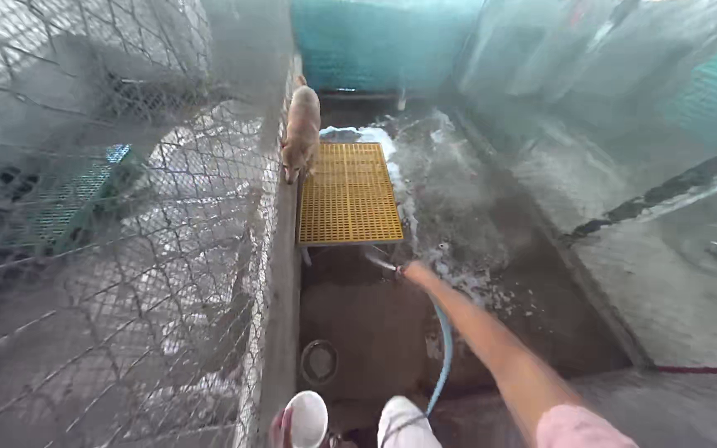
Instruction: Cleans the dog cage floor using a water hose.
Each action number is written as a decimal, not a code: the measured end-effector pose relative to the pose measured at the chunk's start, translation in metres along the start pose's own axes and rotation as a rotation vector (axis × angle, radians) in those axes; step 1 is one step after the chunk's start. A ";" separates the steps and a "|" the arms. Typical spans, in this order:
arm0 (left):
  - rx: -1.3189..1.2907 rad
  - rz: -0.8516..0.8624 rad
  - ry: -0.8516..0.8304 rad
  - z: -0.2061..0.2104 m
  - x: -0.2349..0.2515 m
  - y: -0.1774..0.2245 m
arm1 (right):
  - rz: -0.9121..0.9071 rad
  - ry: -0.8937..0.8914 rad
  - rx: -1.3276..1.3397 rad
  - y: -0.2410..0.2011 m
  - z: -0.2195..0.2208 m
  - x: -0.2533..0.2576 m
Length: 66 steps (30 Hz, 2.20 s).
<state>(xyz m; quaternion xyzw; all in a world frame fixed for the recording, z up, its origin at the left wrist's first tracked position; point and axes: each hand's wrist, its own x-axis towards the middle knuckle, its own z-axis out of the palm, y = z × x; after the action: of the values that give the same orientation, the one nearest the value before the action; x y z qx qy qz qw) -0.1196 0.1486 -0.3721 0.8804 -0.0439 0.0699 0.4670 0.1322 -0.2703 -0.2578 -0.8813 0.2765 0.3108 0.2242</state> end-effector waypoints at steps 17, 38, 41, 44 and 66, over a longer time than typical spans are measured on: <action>0.064 0.014 0.218 0.040 0.172 0.075 | -0.025 0.437 0.112 0.028 -0.385 -0.001; 0.049 0.052 0.403 0.112 0.244 0.113 | -0.287 0.371 0.323 0.002 -0.419 0.072; 0.074 0.044 0.413 0.109 0.237 0.113 | -0.287 0.370 0.341 0.009 -0.407 0.083; 0.058 0.032 0.420 0.106 0.231 0.115 | -0.265 0.360 0.334 0.016 -0.391 0.087; 0.145 -0.053 0.450 0.091 0.203 0.116 | -0.264 0.334 0.514 0.040 -0.261 0.077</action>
<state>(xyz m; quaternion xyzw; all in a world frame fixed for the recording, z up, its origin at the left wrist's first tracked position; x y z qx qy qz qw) 0.0719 0.0057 -0.2947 0.8746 0.0898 0.2551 0.4024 0.2682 -0.4753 -0.1339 -0.8629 0.2622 0.0504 0.4290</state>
